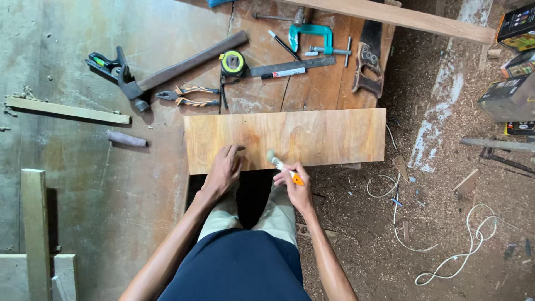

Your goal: The person measures and marks a wooden plank with a tape measure and marker, then brushes the surface to remove dust. They flip the plank and use a metal ruler to draw a straight line across the wood.

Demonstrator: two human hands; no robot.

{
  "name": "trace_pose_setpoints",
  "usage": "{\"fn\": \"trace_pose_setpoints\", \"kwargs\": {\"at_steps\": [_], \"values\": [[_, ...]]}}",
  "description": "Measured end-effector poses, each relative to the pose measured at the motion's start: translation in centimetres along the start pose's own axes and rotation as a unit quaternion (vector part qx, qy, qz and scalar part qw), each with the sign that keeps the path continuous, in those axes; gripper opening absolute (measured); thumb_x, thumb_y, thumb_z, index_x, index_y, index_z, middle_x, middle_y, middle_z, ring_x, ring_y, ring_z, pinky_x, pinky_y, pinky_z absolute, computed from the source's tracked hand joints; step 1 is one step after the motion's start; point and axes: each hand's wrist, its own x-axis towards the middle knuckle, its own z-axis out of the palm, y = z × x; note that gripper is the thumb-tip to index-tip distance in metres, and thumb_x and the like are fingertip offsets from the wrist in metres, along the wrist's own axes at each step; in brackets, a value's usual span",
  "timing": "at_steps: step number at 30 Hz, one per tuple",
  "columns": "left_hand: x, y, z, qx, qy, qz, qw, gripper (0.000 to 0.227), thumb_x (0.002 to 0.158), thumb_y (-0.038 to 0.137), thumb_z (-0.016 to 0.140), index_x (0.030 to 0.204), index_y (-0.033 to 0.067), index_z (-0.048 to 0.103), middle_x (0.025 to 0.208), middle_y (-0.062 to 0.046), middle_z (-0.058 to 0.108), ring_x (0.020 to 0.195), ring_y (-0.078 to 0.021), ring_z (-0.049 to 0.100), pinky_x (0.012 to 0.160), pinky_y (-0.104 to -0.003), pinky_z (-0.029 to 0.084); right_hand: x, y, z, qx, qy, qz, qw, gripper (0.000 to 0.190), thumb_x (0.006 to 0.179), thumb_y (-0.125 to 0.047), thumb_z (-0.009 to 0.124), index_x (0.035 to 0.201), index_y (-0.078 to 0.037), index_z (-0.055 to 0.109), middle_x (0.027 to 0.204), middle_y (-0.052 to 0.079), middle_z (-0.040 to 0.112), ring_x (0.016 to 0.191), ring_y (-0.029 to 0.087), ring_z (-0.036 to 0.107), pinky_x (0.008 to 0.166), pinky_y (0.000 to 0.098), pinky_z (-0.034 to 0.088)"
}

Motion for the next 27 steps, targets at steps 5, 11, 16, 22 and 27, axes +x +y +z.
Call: {"fn": "trace_pose_setpoints", "kwargs": {"at_steps": [5,11,16,22,27], "values": [[1.7,2.2,3.8,0.012,-0.011,-0.014,1.0,0.043,0.086,0.004,0.065,0.128,0.004,0.056,0.113,-0.02,0.059,0.107,-0.0408,0.055,0.093,-0.049,0.046,-0.4,0.8,-4.1,-0.001,0.144,-0.057,0.988,0.008,0.107,-0.007,0.05,0.106,0.0,0.053,0.09,0.018,0.076,0.077,0.021,0.078,0.067,0.0309,0.065],[2.7,4.9,7.9,0.029,0.003,0.0,1.0,0.051,0.082,0.001,0.065,0.132,0.0037,0.053,0.118,-0.022,0.058,0.114,-0.0422,0.053,0.101,-0.049,0.044,-2.2,1.8,-8.0,0.024,0.232,-0.057,0.971,0.007,0.109,-0.006,0.048,0.112,0.001,0.05,0.091,0.018,0.074,0.078,0.021,0.074,0.07,0.032,0.061],[4.3,8.2,9.7,0.04,0.004,-0.036,0.999,0.044,0.087,0.003,0.065,0.13,0.0046,0.055,0.12,-0.02,0.059,0.115,-0.0415,0.054,0.1,-0.048,0.046,-1.8,1.7,-12.6,0.086,0.021,-0.03,0.996,0.007,0.106,-0.006,0.051,0.105,0.001,0.05,0.085,0.019,0.073,0.074,0.022,0.076,0.064,0.0328,0.062],[6.0,12.7,12.8,0.025,-0.011,-0.016,0.999,0.037,0.091,0.005,0.064,0.127,0.0046,0.057,0.12,-0.019,0.061,0.115,-0.0409,0.056,0.099,-0.048,0.047,-2.8,2.7,-17.8,0.053,0.175,-0.01,0.983,0.01,0.109,-0.009,0.046,0.106,0.0,0.049,0.081,0.018,0.073,0.067,0.02,0.073,0.06,0.0304,0.059],[8.8,15.7,15.6,0.019,-0.058,-0.014,0.998,0.039,0.089,0.005,0.065,0.127,0.0041,0.057,0.12,-0.021,0.06,0.112,-0.0417,0.056,0.095,-0.049,0.047,-2.2,2.8,-22.7,-0.032,0.278,-0.055,0.959,0.01,0.111,-0.01,0.044,0.106,-0.001,0.046,0.09,0.016,0.076,0.076,0.018,0.077,0.063,0.0289,0.063]]}}
